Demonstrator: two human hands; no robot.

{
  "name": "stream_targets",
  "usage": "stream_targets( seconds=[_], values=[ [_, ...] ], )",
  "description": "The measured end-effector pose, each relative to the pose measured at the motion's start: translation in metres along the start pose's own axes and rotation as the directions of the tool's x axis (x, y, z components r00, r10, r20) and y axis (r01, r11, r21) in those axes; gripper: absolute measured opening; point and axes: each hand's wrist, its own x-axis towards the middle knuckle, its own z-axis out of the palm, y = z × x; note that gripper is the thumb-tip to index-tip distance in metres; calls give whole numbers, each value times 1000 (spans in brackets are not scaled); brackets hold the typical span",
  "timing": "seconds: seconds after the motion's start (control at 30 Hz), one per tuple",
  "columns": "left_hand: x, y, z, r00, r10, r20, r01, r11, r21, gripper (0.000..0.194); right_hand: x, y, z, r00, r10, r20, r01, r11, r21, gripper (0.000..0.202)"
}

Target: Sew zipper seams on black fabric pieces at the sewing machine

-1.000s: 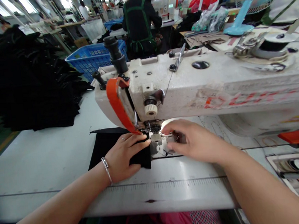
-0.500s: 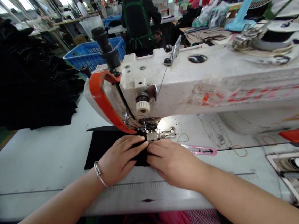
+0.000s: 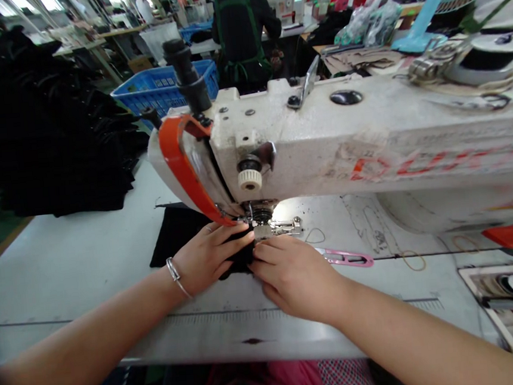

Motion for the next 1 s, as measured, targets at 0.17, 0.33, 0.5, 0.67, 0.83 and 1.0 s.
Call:
stream_targets(
  seconds=[0.17, 0.33, 0.5, 0.67, 0.83, 1.0],
  values=[
    [-7, 10, -2, 987, 34, -158, -36, 999, -8, 28, -1, 1, -3, 1000, -22, 19, 22, 999, 28, 26],
    [-18, 17, 2, 956, 104, -274, -137, 985, -104, 22, -4, 3, -6, 998, -68, 1, 68, 996, 56, 24],
    [-18, 13, 2, 960, 61, -274, -104, 984, -145, 17, -7, 8, -9, 1000, -21, -9, 22, 991, 130, 24],
    [-12, 19, -1, 962, 65, -264, -92, 992, -91, 18, -7, 12, -10, 1000, -10, -26, 14, 988, 153, 23],
    [-7, 21, -1, 963, 71, -259, -90, 994, -65, 20, -6, 12, -8, 1000, -16, 1, 16, 994, 113, 25],
    [-7, 16, 0, 947, 114, -302, -136, 989, -53, 15, -3, 9, -10, 999, 2, 40, -5, 997, 71, 23]
  ],
)
